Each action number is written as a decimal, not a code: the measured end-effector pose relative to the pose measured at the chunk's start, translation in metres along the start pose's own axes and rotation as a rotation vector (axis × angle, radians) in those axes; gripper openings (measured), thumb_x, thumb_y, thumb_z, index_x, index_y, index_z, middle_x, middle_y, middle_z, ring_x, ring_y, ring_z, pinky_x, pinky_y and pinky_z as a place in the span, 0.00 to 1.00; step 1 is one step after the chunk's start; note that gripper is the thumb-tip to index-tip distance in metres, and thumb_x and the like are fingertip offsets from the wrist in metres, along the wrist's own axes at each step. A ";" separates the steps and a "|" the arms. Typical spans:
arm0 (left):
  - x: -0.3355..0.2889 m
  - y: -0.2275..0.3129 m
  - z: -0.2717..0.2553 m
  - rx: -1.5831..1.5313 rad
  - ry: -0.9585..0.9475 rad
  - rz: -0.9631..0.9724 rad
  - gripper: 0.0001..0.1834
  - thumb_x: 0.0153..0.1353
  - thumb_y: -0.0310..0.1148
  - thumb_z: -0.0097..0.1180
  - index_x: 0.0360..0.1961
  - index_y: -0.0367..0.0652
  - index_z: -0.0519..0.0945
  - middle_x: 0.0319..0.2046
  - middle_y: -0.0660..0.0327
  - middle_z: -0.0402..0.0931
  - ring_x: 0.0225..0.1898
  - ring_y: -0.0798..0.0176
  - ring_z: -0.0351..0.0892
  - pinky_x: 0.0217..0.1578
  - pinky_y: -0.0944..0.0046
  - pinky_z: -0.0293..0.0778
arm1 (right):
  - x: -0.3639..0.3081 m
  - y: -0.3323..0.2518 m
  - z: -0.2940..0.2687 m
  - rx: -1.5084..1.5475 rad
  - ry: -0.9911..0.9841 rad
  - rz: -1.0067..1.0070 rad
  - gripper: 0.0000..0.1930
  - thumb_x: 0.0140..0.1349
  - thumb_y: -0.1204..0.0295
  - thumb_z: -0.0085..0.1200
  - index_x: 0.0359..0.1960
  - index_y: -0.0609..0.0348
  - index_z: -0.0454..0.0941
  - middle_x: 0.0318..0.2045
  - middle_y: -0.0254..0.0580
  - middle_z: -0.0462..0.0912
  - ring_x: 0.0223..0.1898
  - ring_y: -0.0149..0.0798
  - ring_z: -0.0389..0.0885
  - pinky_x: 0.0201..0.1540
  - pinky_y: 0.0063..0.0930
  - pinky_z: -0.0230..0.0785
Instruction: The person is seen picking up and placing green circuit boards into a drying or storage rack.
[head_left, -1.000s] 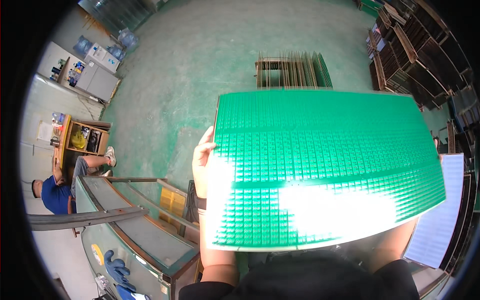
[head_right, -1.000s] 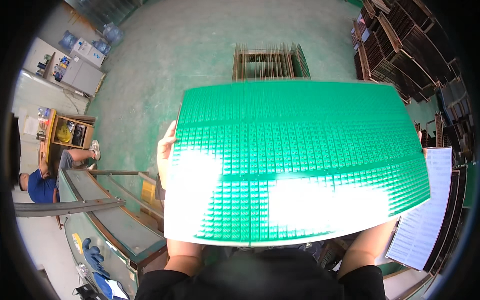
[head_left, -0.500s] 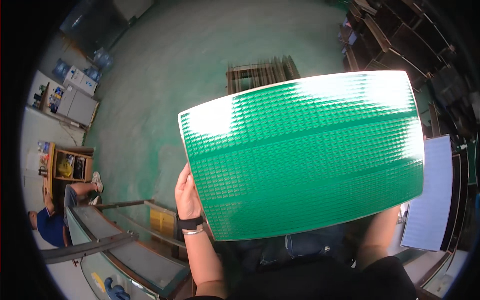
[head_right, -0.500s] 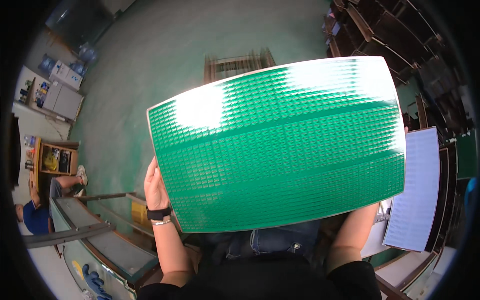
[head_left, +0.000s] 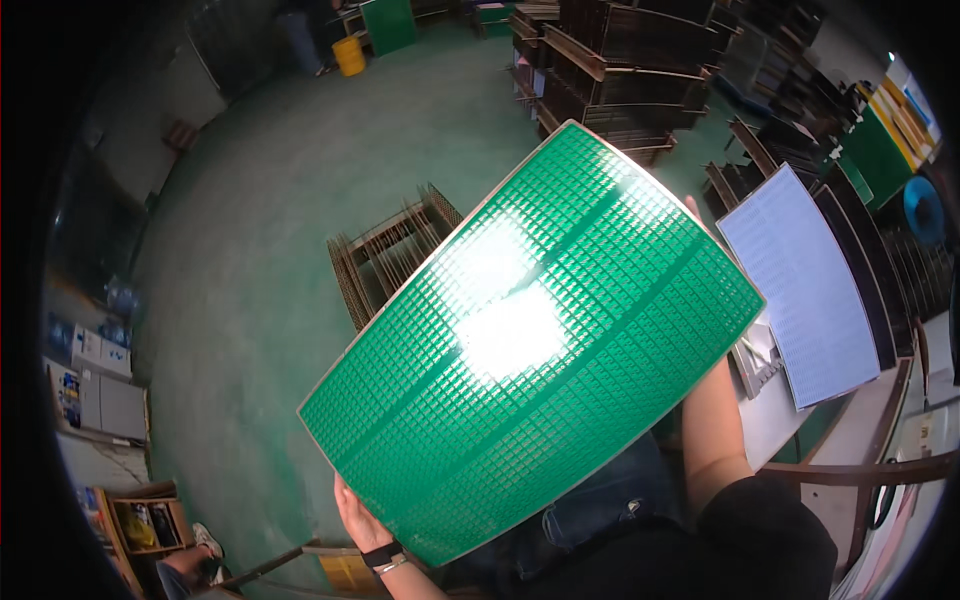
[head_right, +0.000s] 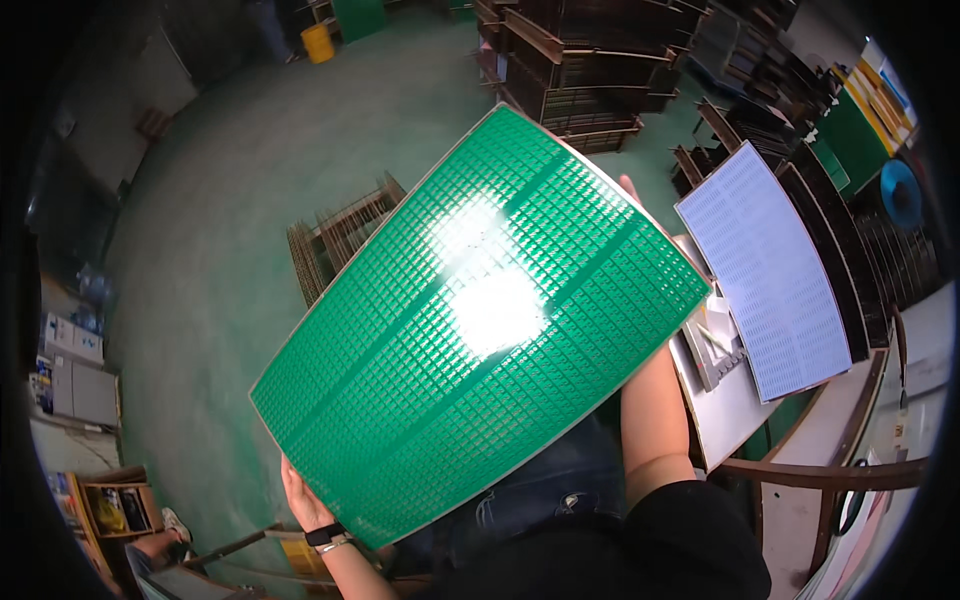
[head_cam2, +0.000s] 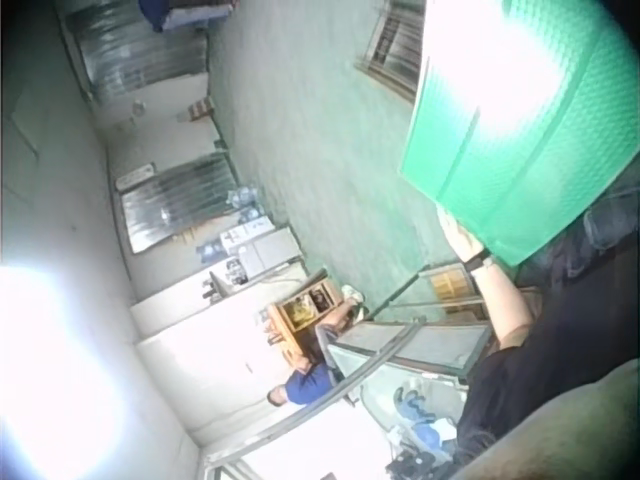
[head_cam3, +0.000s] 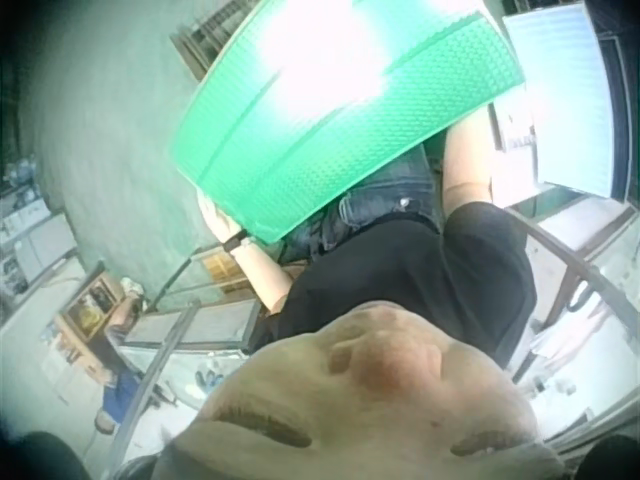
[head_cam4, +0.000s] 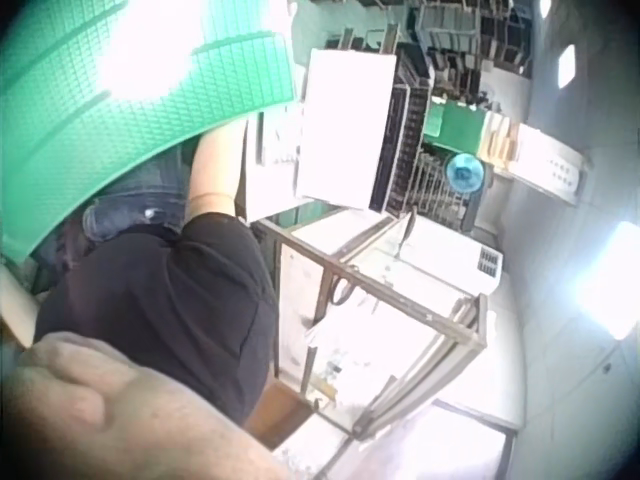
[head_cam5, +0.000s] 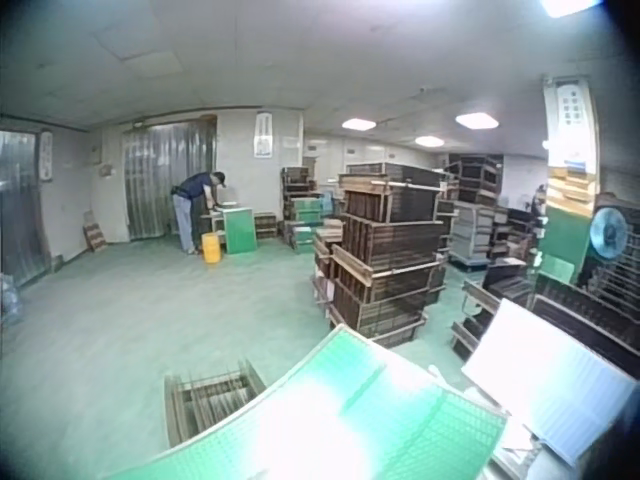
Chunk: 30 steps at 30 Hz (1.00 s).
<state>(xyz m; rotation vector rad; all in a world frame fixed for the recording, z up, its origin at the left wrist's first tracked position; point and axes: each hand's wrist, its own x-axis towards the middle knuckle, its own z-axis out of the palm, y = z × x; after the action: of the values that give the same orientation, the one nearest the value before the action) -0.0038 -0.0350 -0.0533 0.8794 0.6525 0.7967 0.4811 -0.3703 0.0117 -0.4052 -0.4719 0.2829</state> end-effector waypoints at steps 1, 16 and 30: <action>0.000 0.000 0.000 0.004 0.001 0.004 0.31 0.64 0.38 0.48 0.63 0.35 0.55 0.59 0.52 0.61 0.57 0.55 0.65 0.58 0.53 0.62 | -0.003 0.007 0.002 0.009 -0.013 0.023 0.22 0.69 0.56 0.29 0.57 0.53 0.63 0.60 0.38 0.63 0.61 0.38 0.60 0.58 0.41 0.61; 0.013 -0.089 0.109 -0.930 -0.046 -0.510 0.14 0.64 0.24 0.45 0.46 0.56 0.73 0.37 0.69 0.78 0.32 0.72 0.79 0.28 0.71 0.79 | -0.115 0.112 0.198 -0.598 0.161 0.278 0.25 0.70 0.58 0.32 0.61 0.62 0.59 0.53 0.41 0.70 0.52 0.34 0.70 0.55 0.29 0.61; 0.048 -0.126 0.074 0.518 -0.270 -0.746 0.11 0.64 0.33 0.45 0.42 0.39 0.75 0.38 0.57 0.79 0.35 0.62 0.79 0.35 0.63 0.76 | -0.067 0.232 0.182 -1.158 -0.095 0.189 0.19 0.66 0.77 0.43 0.58 0.73 0.62 0.53 0.49 0.73 0.53 0.33 0.71 0.57 0.24 0.61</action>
<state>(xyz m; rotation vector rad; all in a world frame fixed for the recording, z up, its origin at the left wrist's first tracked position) 0.1211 -0.0757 -0.1338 1.0781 0.8811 -0.1745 0.2953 -0.1329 0.0329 -1.5753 -0.6645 0.1861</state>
